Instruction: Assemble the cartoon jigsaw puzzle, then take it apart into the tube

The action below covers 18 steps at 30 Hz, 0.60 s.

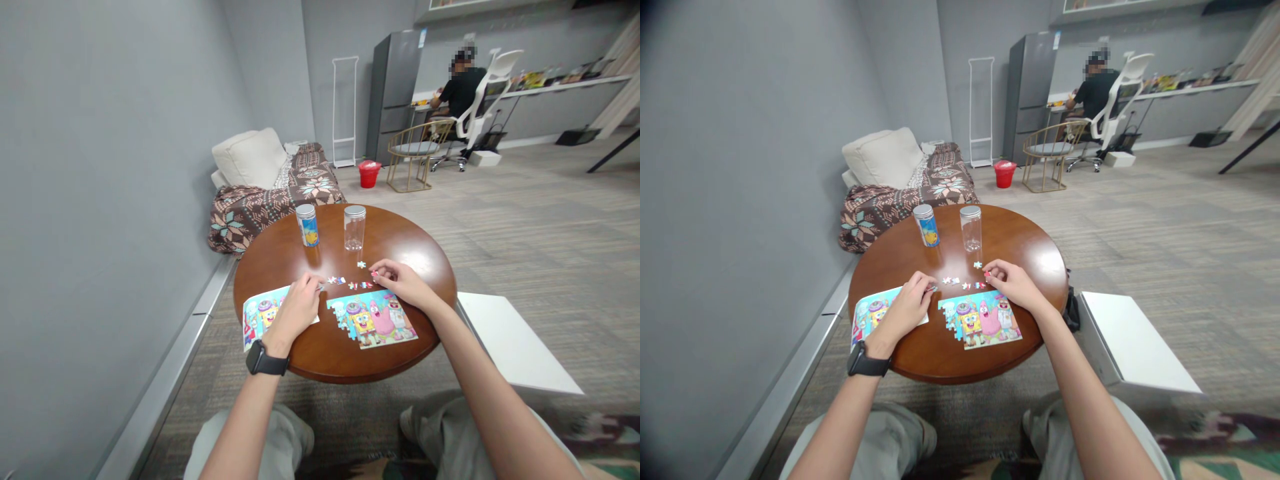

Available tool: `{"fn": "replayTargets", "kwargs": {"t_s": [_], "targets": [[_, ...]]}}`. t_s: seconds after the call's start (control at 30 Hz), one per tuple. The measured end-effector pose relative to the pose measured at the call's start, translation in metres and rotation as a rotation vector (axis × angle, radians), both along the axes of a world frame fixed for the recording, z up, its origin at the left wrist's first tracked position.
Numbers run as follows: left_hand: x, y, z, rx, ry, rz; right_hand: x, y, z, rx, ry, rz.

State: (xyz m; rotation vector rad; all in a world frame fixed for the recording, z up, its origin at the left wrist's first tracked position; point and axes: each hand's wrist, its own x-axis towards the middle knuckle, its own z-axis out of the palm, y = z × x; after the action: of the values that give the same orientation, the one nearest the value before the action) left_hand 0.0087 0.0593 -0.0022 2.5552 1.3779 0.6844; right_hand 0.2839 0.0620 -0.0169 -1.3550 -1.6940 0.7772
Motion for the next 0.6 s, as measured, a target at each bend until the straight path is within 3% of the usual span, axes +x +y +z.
{"fn": "replayTargets", "kwargs": {"t_s": [0.6], "targets": [[-0.0001, 0.0001, 0.0041, 0.006, 0.076, 0.088, 0.0, 0.0013, -0.001, -0.011, 0.006, -0.01]]}}
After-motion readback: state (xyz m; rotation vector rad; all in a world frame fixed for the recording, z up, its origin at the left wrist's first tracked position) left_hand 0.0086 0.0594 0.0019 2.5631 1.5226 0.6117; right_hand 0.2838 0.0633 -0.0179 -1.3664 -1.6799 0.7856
